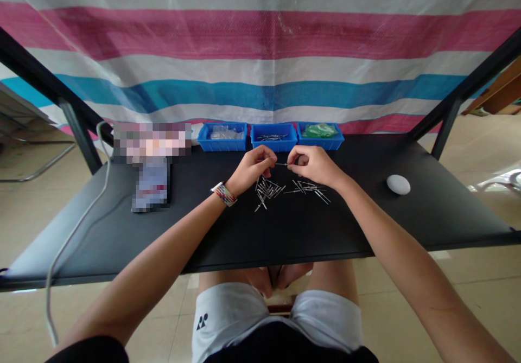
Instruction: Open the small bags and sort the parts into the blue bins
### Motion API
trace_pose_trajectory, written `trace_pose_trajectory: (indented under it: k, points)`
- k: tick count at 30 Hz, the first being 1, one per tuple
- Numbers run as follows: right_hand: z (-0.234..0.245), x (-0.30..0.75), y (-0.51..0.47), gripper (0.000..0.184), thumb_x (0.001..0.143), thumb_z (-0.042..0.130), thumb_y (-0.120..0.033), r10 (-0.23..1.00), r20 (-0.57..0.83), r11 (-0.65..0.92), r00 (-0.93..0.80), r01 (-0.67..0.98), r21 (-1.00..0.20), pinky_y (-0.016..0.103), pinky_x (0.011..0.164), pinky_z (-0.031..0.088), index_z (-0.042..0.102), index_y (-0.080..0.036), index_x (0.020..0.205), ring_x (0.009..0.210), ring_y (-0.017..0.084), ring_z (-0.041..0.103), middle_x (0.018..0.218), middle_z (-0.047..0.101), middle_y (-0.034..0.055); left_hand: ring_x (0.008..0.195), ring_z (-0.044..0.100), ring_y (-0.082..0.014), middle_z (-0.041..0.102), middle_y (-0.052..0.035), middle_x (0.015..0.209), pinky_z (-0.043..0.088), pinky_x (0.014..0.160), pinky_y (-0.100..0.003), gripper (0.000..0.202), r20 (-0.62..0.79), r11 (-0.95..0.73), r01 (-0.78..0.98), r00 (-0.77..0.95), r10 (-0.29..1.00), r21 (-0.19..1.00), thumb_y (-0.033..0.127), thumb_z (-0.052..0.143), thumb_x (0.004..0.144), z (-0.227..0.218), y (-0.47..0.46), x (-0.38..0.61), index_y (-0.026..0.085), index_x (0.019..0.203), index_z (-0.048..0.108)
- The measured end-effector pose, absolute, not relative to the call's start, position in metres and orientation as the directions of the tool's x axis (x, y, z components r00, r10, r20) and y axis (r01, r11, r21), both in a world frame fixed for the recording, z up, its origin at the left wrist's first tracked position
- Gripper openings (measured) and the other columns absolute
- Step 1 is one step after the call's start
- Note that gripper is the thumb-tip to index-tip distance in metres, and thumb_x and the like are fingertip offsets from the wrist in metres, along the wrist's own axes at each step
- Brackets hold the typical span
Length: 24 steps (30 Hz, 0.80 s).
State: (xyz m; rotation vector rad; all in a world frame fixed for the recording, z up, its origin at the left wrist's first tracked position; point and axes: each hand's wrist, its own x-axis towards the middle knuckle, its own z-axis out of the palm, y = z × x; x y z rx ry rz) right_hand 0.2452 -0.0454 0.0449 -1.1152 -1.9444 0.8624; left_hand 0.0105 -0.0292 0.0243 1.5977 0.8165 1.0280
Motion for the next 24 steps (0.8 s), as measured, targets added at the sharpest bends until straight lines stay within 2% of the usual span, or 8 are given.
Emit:
trace_pose_trajectory:
  k: [3,11,16,24]
  points:
    - [0.045,0.235,-0.051,0.014,0.085,0.079,-0.031,0.906,0.263,0.376,-0.331,0.348,-0.859,0.027,0.054,0.037,0.069,-0.021,0.085,0.054,0.014,0.057,0.069,0.067,-0.0013,0.061,0.066,-0.0105,0.065,0.0000,0.077,0.055,0.059,-0.021,0.023,0.194,-0.201,-0.030,0.430,0.882,0.979,0.037,0.077,0.091,0.026,-0.030,0.010,0.016,0.090,0.067]
    - [0.041,0.232,-0.048,0.023,0.082,0.084,-0.037,0.935,0.257,0.314,-0.246,0.228,-0.922,0.029,0.055,0.049,0.067,-0.022,0.084,0.058,0.015,0.063,0.076,0.067,0.0002,0.061,0.068,-0.0092,0.065,0.0014,0.081,0.056,0.062,-0.021,0.019,0.163,-0.116,-0.141,0.394,0.904,0.983,0.026,0.078,0.085,0.029,-0.031,0.010,0.016,0.093,0.065]
    - [0.040,0.231,-0.048,0.023,0.081,0.085,-0.035,0.936,0.260,0.310,-0.239,0.203,-0.929,0.028,0.054,0.050,0.067,-0.021,0.082,0.057,0.014,0.063,0.075,0.067,-0.0003,0.063,0.070,-0.0095,0.065,0.0013,0.083,0.058,0.064,-0.022,0.019,0.132,-0.074,-0.160,0.391,0.911,0.984,0.027,0.078,0.085,0.029,-0.032,0.011,0.016,0.091,0.064]
    - [0.037,0.228,-0.044,0.034,0.074,0.092,-0.043,0.970,0.128,0.145,-0.205,0.071,-0.987,0.025,0.047,0.053,0.071,-0.020,0.088,0.054,0.012,0.063,0.080,0.072,0.0009,0.067,0.070,-0.0099,0.067,0.0002,0.082,0.058,0.069,-0.023,0.022,0.196,-0.152,-0.152,0.343,0.919,0.977,0.028,0.082,0.082,0.027,-0.029,0.012,0.015,0.087,0.065]
